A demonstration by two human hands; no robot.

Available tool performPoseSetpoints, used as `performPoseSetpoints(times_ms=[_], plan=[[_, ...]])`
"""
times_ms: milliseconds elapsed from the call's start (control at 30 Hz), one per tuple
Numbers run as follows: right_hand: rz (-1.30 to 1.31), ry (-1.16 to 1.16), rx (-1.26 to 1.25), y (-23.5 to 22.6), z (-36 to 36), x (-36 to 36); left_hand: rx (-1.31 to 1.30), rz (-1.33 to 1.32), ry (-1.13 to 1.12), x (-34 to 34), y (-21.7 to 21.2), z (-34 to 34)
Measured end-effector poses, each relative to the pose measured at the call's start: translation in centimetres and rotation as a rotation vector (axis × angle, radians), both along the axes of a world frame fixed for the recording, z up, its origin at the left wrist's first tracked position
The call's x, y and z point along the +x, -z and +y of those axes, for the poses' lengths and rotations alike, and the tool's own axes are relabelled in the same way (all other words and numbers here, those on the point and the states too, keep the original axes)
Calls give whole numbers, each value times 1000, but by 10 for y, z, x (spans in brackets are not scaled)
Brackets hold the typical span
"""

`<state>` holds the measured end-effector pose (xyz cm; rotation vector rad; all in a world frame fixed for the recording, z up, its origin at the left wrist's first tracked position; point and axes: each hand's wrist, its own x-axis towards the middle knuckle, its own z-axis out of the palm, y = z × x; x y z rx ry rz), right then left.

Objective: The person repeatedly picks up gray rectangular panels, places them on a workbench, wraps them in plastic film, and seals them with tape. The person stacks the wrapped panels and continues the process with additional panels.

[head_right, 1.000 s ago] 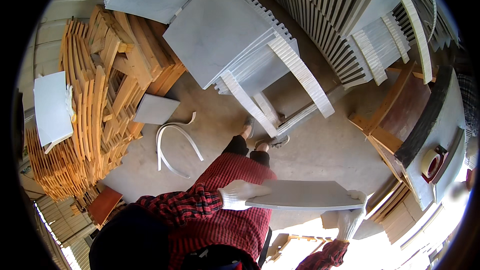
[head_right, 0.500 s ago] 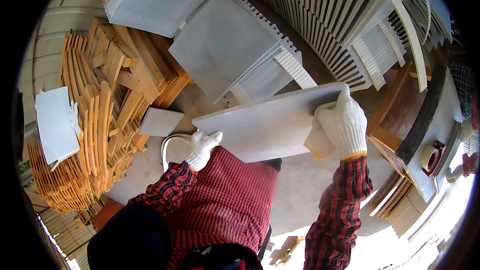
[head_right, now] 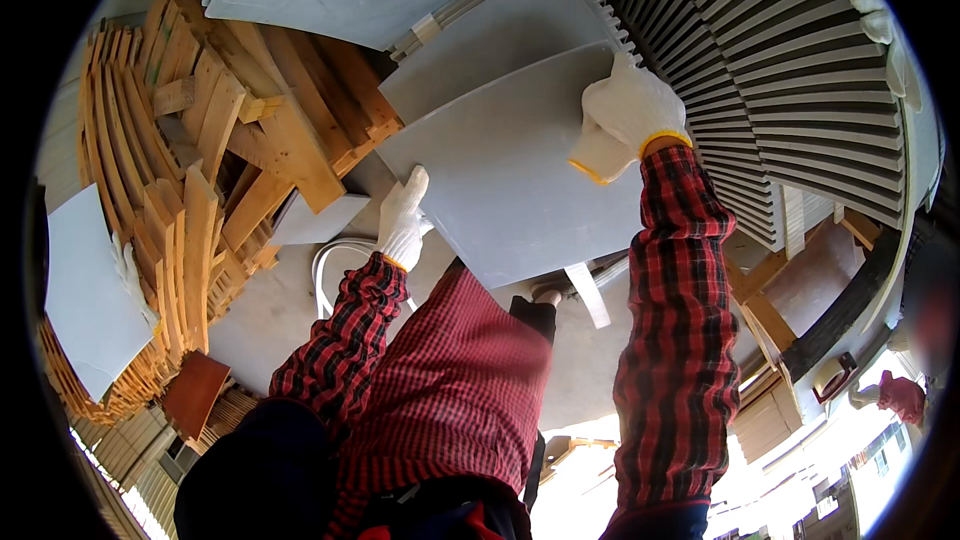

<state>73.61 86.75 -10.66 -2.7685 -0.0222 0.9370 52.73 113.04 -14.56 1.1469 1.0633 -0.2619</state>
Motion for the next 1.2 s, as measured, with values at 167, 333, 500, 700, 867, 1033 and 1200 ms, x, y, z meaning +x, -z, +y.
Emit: performPoseSetpoints(times_ms=[167,333,500,700,867,1033,1200], plan=[[-126,134,87,32,9,-17,100,117,54,1,36,16],[-571,368,431,15,23,-104,45,132,39,12,33,12],[-577,-27,473,21,95,-215,-101,22,-41,16,9,6],[-556,-215,554,51,149,-197,-394,7,-118,-26,27,25],[-953,-167,550,60,123,-59,-395,120,145,-84,36,4],[-853,-207,260,69,52,-64,-435,166,92,-125,28,-39],[-876,-152,144,74,-27,-137,-431,9,96,-136,29,-48]])
